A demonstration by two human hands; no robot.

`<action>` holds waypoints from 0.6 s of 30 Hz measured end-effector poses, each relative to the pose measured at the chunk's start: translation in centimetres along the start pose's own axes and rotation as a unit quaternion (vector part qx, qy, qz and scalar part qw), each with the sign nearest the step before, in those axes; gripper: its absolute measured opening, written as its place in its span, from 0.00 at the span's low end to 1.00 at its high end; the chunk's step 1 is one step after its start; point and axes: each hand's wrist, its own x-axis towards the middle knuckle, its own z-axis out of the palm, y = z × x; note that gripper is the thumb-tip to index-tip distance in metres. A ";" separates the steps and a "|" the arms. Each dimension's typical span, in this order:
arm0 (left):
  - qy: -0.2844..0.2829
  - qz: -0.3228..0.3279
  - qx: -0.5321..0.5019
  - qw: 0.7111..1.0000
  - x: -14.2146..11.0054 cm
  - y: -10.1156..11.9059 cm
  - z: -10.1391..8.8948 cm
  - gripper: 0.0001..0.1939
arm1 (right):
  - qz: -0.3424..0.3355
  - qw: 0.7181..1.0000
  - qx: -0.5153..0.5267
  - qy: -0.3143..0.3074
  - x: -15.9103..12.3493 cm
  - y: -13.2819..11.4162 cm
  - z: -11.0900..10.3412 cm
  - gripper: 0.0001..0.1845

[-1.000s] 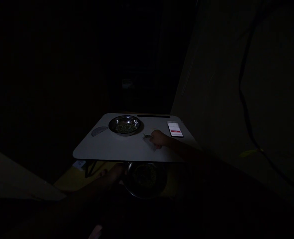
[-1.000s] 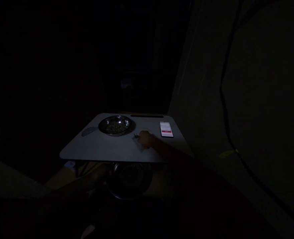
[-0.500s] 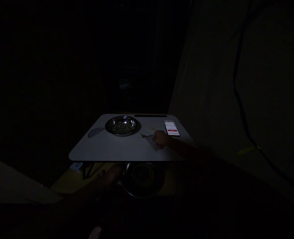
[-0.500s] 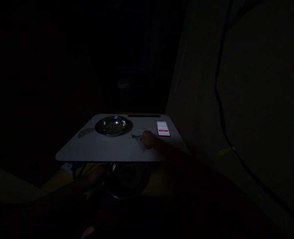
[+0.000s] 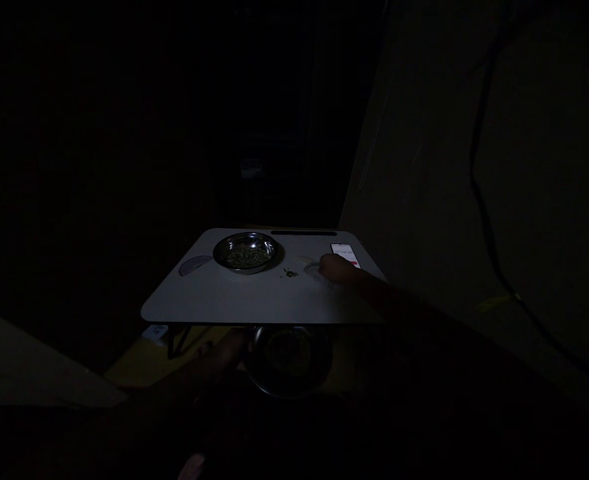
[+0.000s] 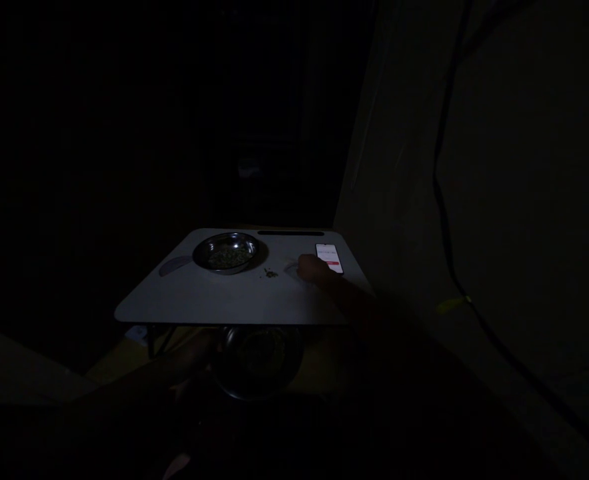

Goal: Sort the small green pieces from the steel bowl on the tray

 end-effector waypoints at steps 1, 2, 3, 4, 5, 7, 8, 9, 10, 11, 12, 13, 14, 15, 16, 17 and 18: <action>0.001 0.002 0.004 1.000 0.0 0.0 0.0 0.05 | -0.009 1.000 -0.012 0.010 0.0 0.0 0.0 0.16; 0.001 0.002 0.007 1.000 -0.1 0.0 0.0 0.04 | -0.017 1.000 -0.020 0.017 0.1 0.0 -0.1 0.16; -0.002 -0.001 0.009 1.000 -0.1 0.0 0.0 0.04 | -0.017 0.999 -0.028 0.021 0.1 0.0 -0.1 0.16; -0.005 -0.003 0.009 1.000 -0.1 0.0 0.0 0.04 | -0.016 0.999 -0.035 0.025 0.1 -0.1 -0.1 0.16; -0.008 -0.005 0.008 1.000 -0.1 0.0 -0.1 0.04 | -0.014 0.999 -0.042 0.029 0.1 -0.2 -0.2 0.16; -0.009 -0.011 0.006 1.000 0.0 -0.1 -0.1 0.03 | -0.013 0.998 -0.052 0.039 0.1 -0.5 -0.3 0.16; -0.006 -0.011 0.006 1.000 0.1 -0.2 -0.1 0.03 | -0.012 0.997 -0.057 0.043 0.2 -0.6 -0.4 0.15; -0.004 -0.013 0.007 1.000 0.2 -0.4 -0.1 0.03 | -0.011 0.997 -0.062 0.047 0.3 -0.7 -0.5 0.15; 0.000 -0.014 0.008 1.000 0.3 -0.5 -0.1 0.03 | -0.010 0.997 -0.066 0.049 0.4 -0.8 -0.6 0.15; 0.004 -0.016 0.010 1.000 0.4 -0.6 -0.1 0.03 | -0.007 0.996 -0.069 0.050 0.5 -0.8 -0.7 0.15; 0.007 -0.019 0.012 1.000 0.5 -0.7 -0.1 0.03 | -0.002 0.996 -0.072 0.050 0.6 -0.9 -0.7 0.15; 0.009 -0.022 0.012 1.000 0.6 -0.8 -0.1 0.04 | -0.001 0.996 -0.074 0.051 0.8 -0.9 -0.7 0.15; 0.011 -0.026 0.012 1.000 0.6 -0.9 -0.1 0.04 | -0.003 0.996 -0.075 0.053 0.9 -0.9 -0.7 0.15; 0.014 -0.027 0.011 0.999 0.7 -0.9 -0.1 0.04 | -0.005 0.996 -0.075 0.056 1.1 -0.9 -0.7 0.15; 0.016 -0.027 0.010 0.999 0.7 -1.0 -0.2 0.04 | -0.006 0.995 -0.077 0.057 1.2 -0.9 -0.6 0.15; 0.020 -0.028 0.012 0.999 0.7 -1.0 -0.2 0.03 | -0.007 0.995 -0.079 0.059 1.4 -0.8 -0.5 0.15; 0.025 -0.029 0.014 0.999 0.8 -1.0 -0.3 0.03 | -0.009 0.995 -0.081 0.061 1.5 -0.8 -0.5 0.15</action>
